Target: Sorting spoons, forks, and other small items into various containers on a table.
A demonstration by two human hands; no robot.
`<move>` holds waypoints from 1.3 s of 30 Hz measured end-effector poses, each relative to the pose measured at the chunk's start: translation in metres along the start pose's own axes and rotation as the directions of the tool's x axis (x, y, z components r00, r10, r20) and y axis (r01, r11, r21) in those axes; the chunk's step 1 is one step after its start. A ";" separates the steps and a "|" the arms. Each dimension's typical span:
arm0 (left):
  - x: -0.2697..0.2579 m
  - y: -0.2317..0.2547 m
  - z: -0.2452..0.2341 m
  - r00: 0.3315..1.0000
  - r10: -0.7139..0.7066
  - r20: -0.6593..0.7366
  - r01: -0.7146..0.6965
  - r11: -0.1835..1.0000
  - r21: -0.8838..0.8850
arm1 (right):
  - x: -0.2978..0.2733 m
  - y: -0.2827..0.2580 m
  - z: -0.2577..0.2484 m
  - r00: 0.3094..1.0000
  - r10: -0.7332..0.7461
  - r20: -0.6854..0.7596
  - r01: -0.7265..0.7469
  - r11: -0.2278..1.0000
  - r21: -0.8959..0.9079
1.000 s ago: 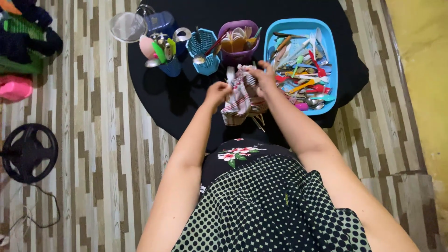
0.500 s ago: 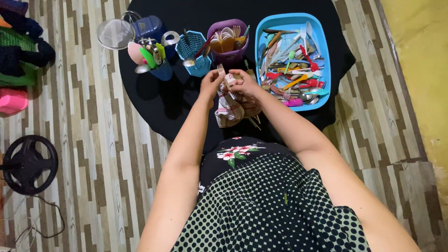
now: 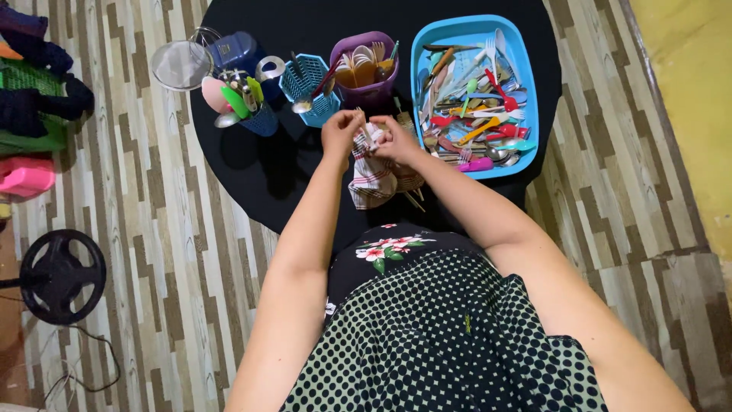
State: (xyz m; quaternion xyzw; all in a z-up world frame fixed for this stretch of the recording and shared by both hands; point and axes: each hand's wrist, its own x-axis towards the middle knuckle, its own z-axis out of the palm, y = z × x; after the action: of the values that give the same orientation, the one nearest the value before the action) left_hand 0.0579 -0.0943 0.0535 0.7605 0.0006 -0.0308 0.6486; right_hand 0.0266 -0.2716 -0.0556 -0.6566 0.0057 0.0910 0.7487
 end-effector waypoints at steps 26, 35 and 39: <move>0.119 0.067 0.079 0.818 0.555 0.151 -0.568 0.739 0.363 | 0.074 -0.199 -0.079 0.702 -0.712 -0.022 0.455 0.472 -0.755; 0.151 0.031 0.084 0.832 0.530 0.165 -0.547 0.731 0.408 | 0.112 -0.164 -0.089 0.714 -0.699 0.040 0.463 0.429 -0.775; 0.147 0.023 0.083 0.867 0.469 0.166 -0.488 0.737 0.468 | 0.126 -0.146 -0.097 0.713 -0.696 0.086 0.432 0.338 -0.836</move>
State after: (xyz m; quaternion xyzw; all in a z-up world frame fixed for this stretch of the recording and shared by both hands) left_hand 0.2014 -0.1854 0.0561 0.8744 -0.2146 0.1237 0.4173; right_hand 0.1826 -0.3681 0.0582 -0.8854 -0.1584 -0.2815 0.3344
